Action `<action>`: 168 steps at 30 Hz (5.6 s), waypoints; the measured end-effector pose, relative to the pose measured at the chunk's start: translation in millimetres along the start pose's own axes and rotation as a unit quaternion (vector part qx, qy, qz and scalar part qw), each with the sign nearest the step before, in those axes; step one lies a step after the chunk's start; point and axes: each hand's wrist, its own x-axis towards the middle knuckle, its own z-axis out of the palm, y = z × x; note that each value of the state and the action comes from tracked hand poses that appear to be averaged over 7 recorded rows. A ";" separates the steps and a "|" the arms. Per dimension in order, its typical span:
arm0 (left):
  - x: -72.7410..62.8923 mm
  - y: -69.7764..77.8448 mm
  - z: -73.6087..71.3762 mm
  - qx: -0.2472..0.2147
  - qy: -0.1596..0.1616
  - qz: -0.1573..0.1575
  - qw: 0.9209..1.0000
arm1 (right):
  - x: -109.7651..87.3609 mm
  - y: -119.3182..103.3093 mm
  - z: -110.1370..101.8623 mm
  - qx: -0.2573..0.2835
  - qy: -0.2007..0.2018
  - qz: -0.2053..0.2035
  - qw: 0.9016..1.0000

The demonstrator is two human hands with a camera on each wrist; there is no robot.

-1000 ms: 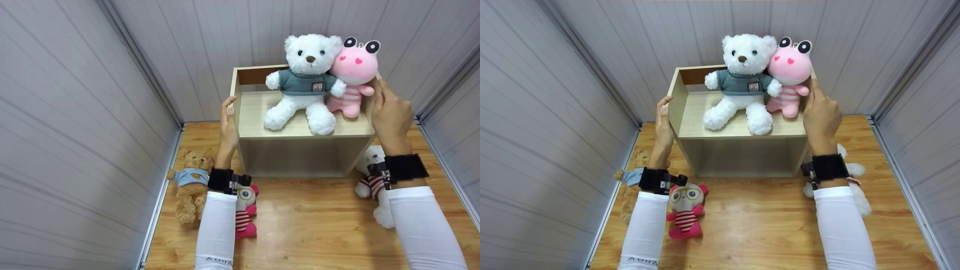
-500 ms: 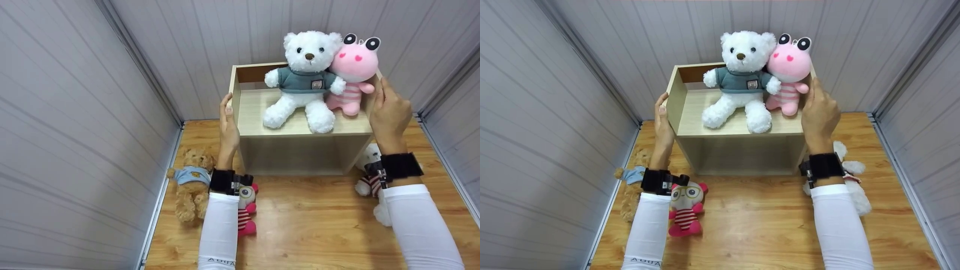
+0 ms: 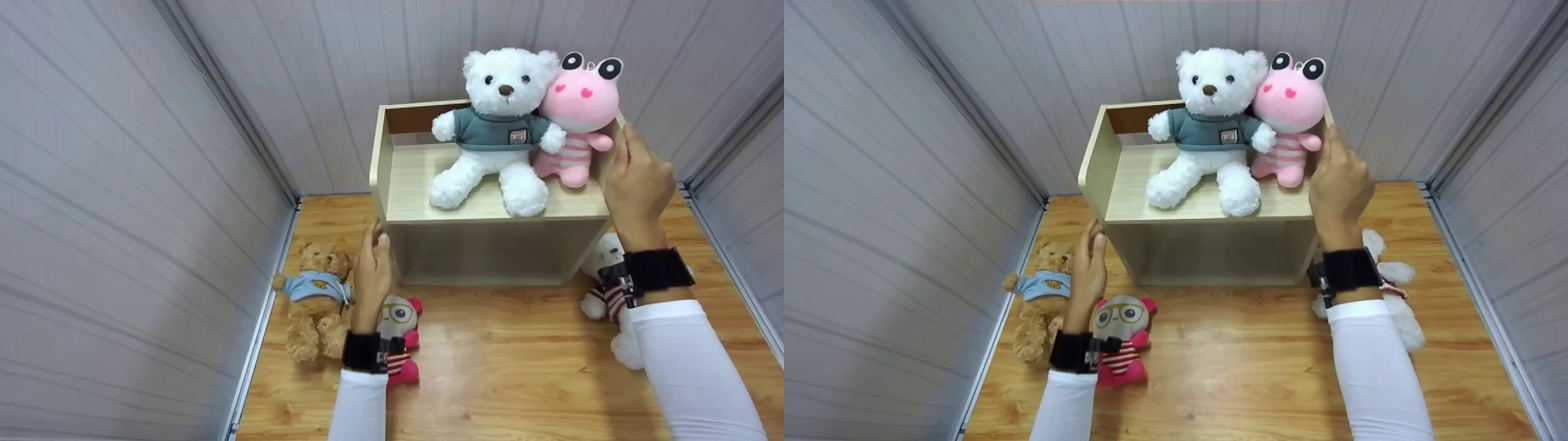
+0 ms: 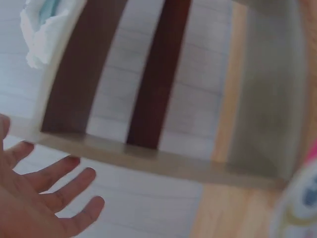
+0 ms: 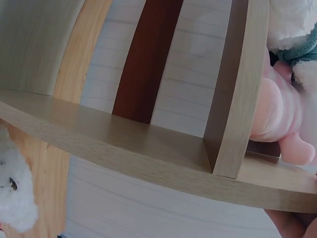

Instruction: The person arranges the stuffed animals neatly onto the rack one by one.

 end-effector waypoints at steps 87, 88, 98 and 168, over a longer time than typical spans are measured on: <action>-116.7 -143.0 21.2 0.237 -0.017 -0.091 0.967 | -2.1 -3.6 -5.6 -0.021 -0.031 0.048 0.998; -116.0 -139.9 20.5 0.242 -0.021 -0.098 0.965 | -2.2 -3.4 -5.5 -0.021 -0.031 0.049 0.998; -112.9 -132.8 23.9 0.268 -0.020 -0.128 0.955 | -2.6 -2.2 -3.9 -0.021 -0.029 0.043 0.998; -115.6 -126.5 14.8 0.230 0.032 -0.181 0.956 | -1.0 -4.8 -3.8 -0.028 -0.039 0.049 0.998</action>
